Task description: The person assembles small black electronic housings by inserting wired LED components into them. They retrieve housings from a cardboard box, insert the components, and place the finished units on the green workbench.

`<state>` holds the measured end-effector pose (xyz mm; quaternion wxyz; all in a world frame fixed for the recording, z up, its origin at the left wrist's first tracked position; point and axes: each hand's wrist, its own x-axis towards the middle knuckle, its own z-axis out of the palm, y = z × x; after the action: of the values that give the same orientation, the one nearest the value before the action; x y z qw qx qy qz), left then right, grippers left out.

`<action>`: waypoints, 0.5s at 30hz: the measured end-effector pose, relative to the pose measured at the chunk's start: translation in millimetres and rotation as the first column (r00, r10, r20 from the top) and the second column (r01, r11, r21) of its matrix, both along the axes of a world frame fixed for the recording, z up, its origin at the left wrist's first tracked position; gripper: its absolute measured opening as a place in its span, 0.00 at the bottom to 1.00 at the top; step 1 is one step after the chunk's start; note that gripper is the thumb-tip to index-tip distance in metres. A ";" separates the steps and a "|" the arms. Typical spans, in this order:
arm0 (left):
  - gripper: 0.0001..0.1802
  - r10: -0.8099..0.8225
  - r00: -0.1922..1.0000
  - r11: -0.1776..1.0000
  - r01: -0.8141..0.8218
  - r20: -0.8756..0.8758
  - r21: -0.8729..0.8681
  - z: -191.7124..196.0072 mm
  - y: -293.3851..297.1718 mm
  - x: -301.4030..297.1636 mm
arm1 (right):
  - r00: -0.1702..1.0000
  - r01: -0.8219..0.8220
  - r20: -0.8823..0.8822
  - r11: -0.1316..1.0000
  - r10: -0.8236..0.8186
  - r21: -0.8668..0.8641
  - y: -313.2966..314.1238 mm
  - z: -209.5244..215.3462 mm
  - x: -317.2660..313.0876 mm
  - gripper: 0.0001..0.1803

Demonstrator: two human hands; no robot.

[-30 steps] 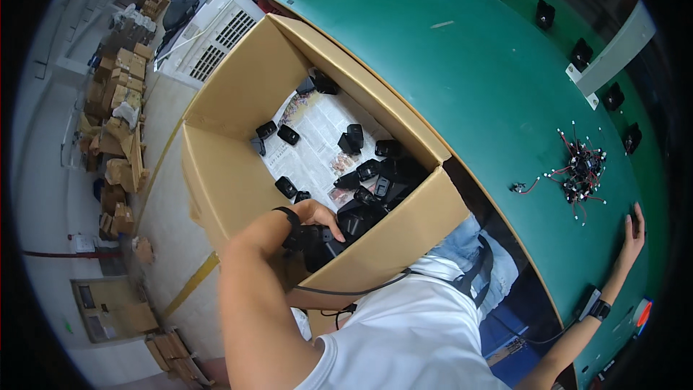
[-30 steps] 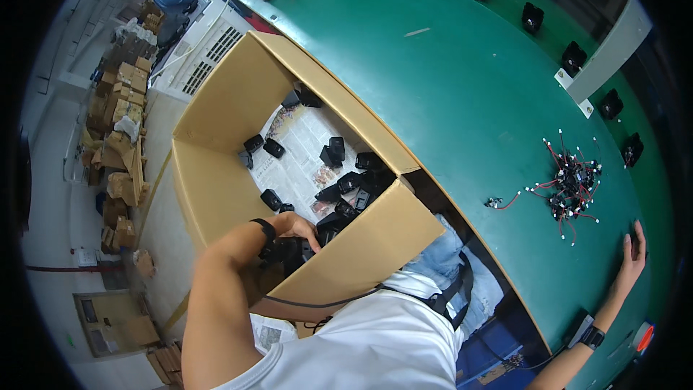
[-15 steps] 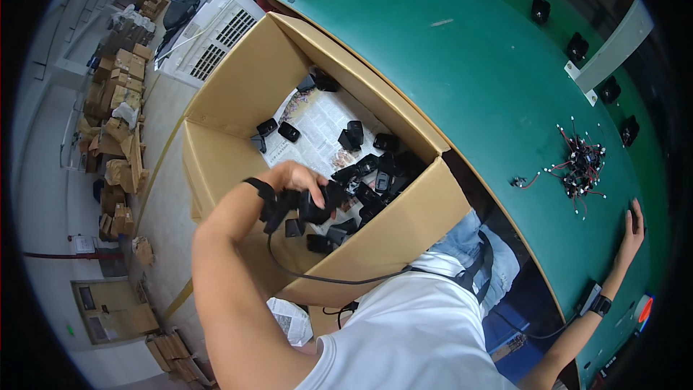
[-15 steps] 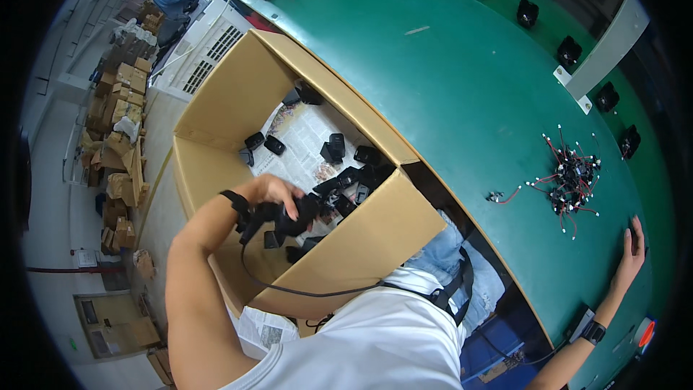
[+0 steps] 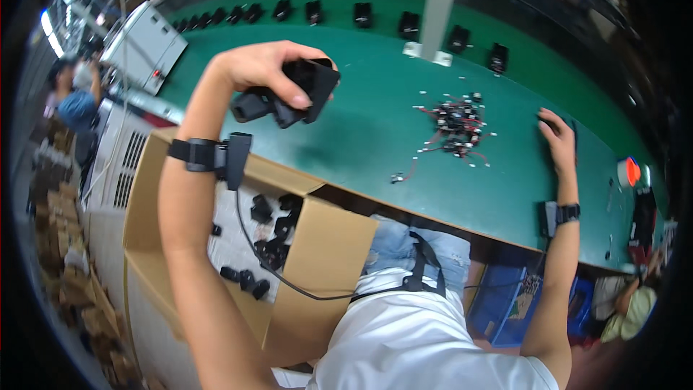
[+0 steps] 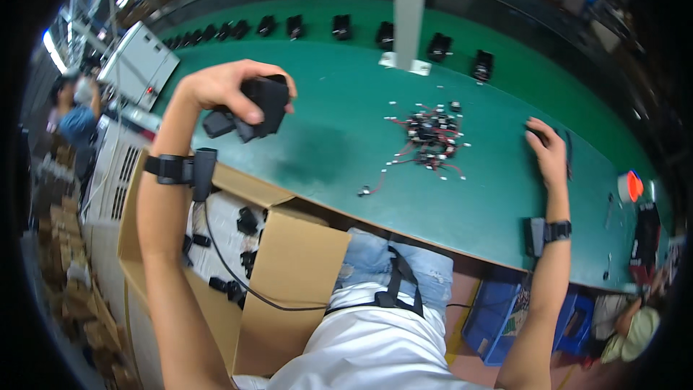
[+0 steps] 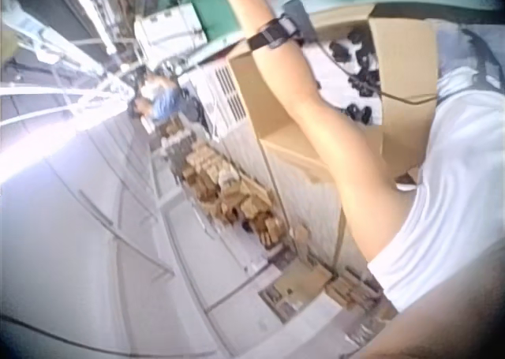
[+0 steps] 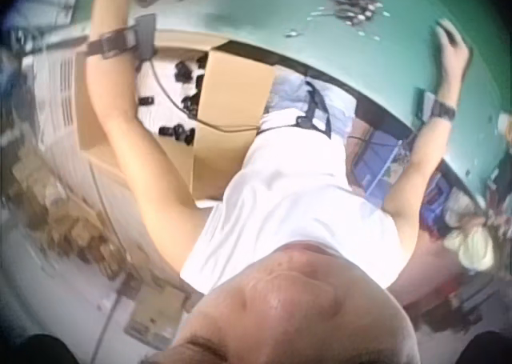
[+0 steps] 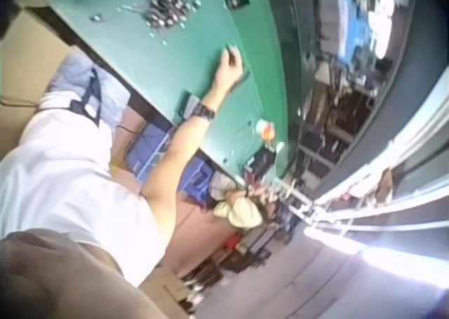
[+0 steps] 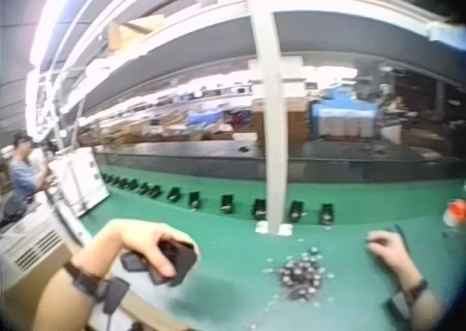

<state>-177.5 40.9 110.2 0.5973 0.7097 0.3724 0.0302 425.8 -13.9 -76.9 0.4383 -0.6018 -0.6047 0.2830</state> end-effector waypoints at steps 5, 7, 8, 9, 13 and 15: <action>0.39 0.161 0.890 0.839 0.104 -0.426 0.534 -66.1 39.7 84.0 | 0.990 0.048 0.133 0.997 -0.055 0.058 -3.1 4.7 -2.7 0.15; 0.34 0.235 0.892 0.705 0.118 -0.387 0.699 -76.7 31.9 100.0 | 0.960 0.047 0.275 0.999 -0.046 0.003 -8.9 33.7 -33.7 0.14; 0.32 0.281 0.897 0.651 0.084 -0.342 0.754 -87.4 29.1 102.6 | 0.964 0.018 0.264 0.998 -0.034 0.061 -13.9 49.7 -59.4 0.12; 0.31 0.326 0.897 0.595 0.049 -0.298 0.802 -97.5 26.3 102.4 | 0.935 -0.102 0.351 0.984 0.046 0.145 -22.8 68.8 -87.6 0.11; 0.25 0.309 0.824 0.585 0.229 -0.475 0.778 -98.6 18.5 113.6 | 0.740 -0.640 0.345 0.762 0.578 0.095 -56.7 102.2 -193.2 0.09; 0.23 0.298 0.820 0.533 0.282 -0.489 0.798 -103.1 20.6 117.5 | 0.591 -0.750 0.566 0.650 0.574 0.124 -64.2 90.6 -233.0 0.16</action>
<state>-60.1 61.5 7.0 0.0366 0.8795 0.4745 -0.0051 192.8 -78.1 13.6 0.2336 -0.2891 -0.9149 0.1573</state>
